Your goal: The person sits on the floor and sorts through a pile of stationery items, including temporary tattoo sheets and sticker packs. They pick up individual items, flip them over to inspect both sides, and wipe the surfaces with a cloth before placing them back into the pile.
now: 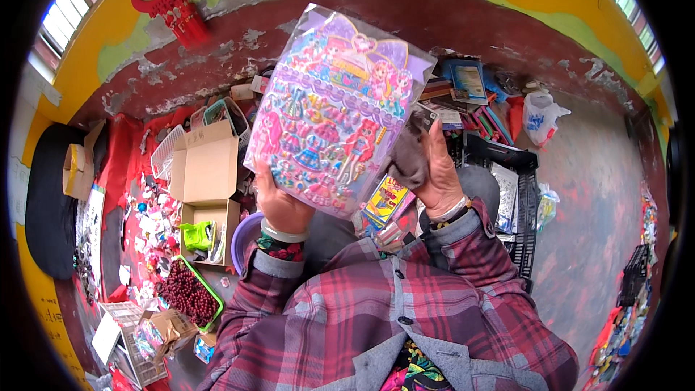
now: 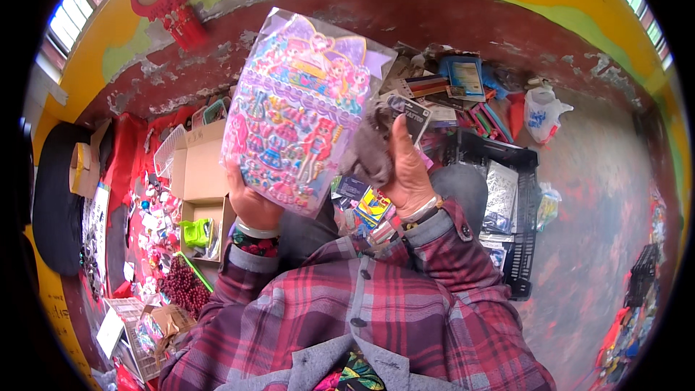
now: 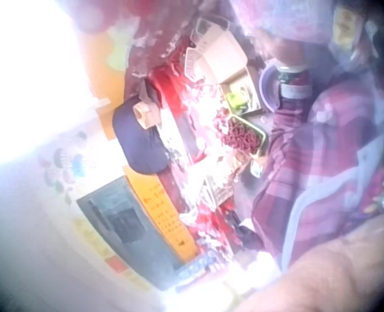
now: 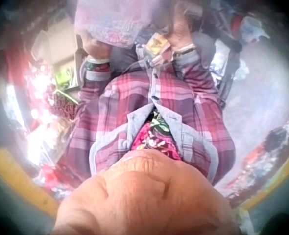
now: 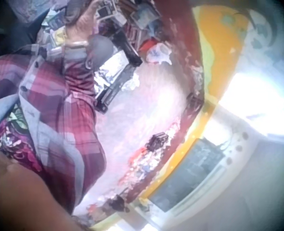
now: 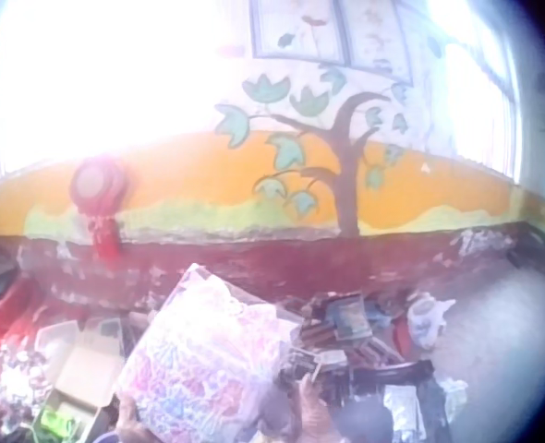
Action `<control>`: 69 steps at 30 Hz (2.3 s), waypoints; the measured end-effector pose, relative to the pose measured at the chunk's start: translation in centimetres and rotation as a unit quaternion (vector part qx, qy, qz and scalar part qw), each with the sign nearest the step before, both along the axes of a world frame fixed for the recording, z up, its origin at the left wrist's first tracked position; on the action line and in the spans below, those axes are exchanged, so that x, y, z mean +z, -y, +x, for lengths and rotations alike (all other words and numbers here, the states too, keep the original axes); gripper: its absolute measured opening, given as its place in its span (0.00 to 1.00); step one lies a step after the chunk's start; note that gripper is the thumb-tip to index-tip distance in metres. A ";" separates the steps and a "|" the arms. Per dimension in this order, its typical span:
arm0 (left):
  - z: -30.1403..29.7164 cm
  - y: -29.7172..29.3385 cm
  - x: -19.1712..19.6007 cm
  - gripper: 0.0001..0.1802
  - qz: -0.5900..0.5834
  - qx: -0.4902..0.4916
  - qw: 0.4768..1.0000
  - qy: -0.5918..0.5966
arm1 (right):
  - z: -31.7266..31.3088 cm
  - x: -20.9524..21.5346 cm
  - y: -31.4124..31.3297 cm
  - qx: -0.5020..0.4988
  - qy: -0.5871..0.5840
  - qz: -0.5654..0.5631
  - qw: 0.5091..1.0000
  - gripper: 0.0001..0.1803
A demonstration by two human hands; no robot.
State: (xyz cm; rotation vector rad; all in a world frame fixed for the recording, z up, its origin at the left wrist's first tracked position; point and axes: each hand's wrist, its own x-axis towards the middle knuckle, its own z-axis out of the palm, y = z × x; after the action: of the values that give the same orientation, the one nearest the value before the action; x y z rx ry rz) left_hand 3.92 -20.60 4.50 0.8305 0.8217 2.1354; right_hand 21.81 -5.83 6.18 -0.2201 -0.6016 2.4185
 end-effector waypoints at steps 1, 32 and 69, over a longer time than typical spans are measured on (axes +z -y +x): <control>0.0 0.0 -1.1 0.31 -0.056 0.077 0.986 -0.133 | -0.8 2.0 1.3 -0.035 0.007 0.003 0.999 0.25; -0.1 -4.1 -0.3 0.30 -0.004 -0.287 0.909 0.301 | 1.1 1.9 -1.2 -0.345 0.255 0.467 0.773 0.25; 2.0 -2.9 0.8 0.42 -0.114 -0.288 0.951 -0.018 | -3.0 -0.2 -2.4 -0.325 0.273 0.636 0.645 0.23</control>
State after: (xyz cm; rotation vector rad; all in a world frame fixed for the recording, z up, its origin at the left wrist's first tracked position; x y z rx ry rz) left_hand 5.88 -17.72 5.34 0.8609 0.7171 1.4861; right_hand 18.83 -3.42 5.98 -0.4332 -1.9160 0.7799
